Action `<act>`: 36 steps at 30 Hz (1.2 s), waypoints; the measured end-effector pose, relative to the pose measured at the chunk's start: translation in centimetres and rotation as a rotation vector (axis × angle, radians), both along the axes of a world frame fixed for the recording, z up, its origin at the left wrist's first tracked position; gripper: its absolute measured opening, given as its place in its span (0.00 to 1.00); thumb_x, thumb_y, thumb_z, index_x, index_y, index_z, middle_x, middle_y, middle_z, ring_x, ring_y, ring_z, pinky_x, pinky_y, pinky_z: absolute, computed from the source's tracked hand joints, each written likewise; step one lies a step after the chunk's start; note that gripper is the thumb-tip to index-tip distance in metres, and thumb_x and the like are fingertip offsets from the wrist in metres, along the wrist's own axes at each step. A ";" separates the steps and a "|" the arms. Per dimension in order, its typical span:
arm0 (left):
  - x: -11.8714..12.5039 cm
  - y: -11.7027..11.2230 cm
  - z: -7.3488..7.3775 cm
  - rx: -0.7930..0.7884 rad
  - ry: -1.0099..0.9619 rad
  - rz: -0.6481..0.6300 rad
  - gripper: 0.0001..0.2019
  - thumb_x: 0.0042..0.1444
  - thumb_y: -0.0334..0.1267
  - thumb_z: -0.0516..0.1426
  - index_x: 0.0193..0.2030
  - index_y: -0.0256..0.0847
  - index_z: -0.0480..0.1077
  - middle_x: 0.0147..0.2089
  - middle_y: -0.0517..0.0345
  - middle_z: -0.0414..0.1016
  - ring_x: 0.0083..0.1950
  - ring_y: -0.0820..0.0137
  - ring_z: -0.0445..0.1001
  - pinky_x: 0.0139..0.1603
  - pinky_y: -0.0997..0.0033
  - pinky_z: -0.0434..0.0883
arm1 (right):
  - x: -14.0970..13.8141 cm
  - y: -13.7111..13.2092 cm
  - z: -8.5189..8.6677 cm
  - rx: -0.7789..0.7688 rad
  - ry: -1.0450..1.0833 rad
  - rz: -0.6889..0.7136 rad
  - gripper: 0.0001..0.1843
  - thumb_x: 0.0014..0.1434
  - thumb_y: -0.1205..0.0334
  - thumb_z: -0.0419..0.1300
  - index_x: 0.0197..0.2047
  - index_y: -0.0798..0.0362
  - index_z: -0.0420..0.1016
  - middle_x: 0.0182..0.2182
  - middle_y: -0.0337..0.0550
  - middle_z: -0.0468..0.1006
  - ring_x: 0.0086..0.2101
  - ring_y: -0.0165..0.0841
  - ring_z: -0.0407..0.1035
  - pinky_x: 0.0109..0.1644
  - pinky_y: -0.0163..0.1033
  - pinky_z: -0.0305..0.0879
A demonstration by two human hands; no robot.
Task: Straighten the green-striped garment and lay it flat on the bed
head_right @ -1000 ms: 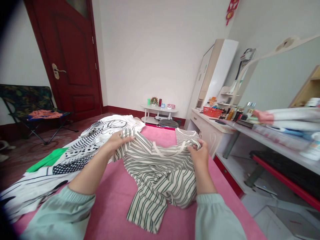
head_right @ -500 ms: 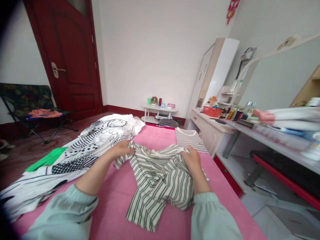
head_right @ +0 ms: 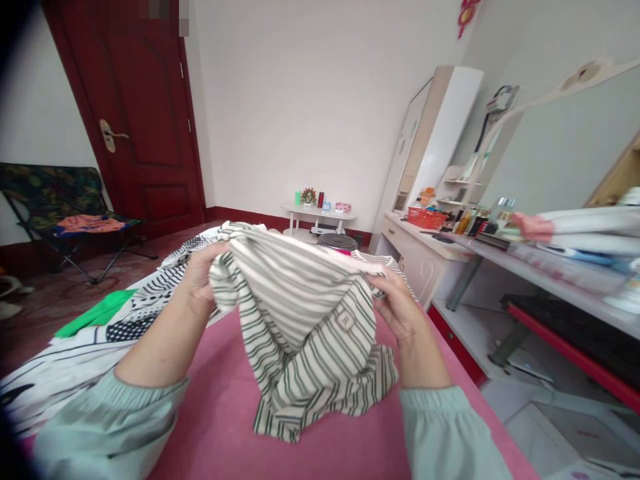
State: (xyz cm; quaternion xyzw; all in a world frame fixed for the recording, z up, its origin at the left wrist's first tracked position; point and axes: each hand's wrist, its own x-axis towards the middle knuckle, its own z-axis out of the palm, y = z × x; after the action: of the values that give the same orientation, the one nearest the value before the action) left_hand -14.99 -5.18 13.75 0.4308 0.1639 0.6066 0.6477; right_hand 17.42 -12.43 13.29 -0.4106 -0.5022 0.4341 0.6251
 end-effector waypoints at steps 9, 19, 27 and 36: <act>2.9 5.4 -8.5 -0.105 0.866 0.471 0.33 0.47 0.36 0.63 0.62 0.40 0.61 0.61 0.46 0.66 0.60 0.59 0.67 0.54 0.67 0.68 | 1.3 4.6 -6.9 -0.092 -0.347 -0.418 0.41 0.45 0.44 0.65 0.61 0.47 0.62 0.61 0.50 0.62 0.60 0.46 0.58 0.56 0.49 0.62; 6.2 2.0 -8.1 -0.139 1.439 -0.305 0.26 0.37 0.60 0.65 0.18 0.33 0.70 0.20 0.49 0.75 0.21 0.69 0.72 0.25 0.72 0.67 | -2.1 1.9 -4.9 -0.431 -1.050 0.289 0.26 0.48 0.38 0.60 0.23 0.56 0.73 0.15 0.38 0.71 0.18 0.28 0.64 0.21 0.32 0.55; 6.2 1.5 -8.2 0.005 1.469 -0.488 0.12 0.34 0.40 0.68 0.22 0.36 0.72 0.18 0.62 0.71 0.22 0.73 0.72 0.26 0.76 0.68 | -4.0 1.8 -5.4 -0.226 -1.203 0.304 0.10 0.40 0.59 0.66 0.21 0.54 0.69 0.17 0.31 0.65 0.21 0.24 0.58 0.22 0.30 0.48; 7.0 3.1 -9.0 0.193 1.132 0.041 0.08 0.46 0.38 0.59 0.30 0.36 0.74 0.28 0.57 0.76 0.32 0.70 0.73 0.33 0.74 0.69 | 2.7 3.9 -6.8 -0.229 -1.060 -0.708 0.28 0.47 0.51 0.61 0.49 0.56 0.72 0.47 0.56 0.74 0.47 0.46 0.69 0.48 0.46 0.64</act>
State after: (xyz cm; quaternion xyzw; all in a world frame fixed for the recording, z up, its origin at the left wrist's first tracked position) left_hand -8.00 -2.08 4.79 0.7423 0.4375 0.3059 0.4049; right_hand 20.13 -8.50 6.44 -0.7740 -0.5275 -0.0089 0.3502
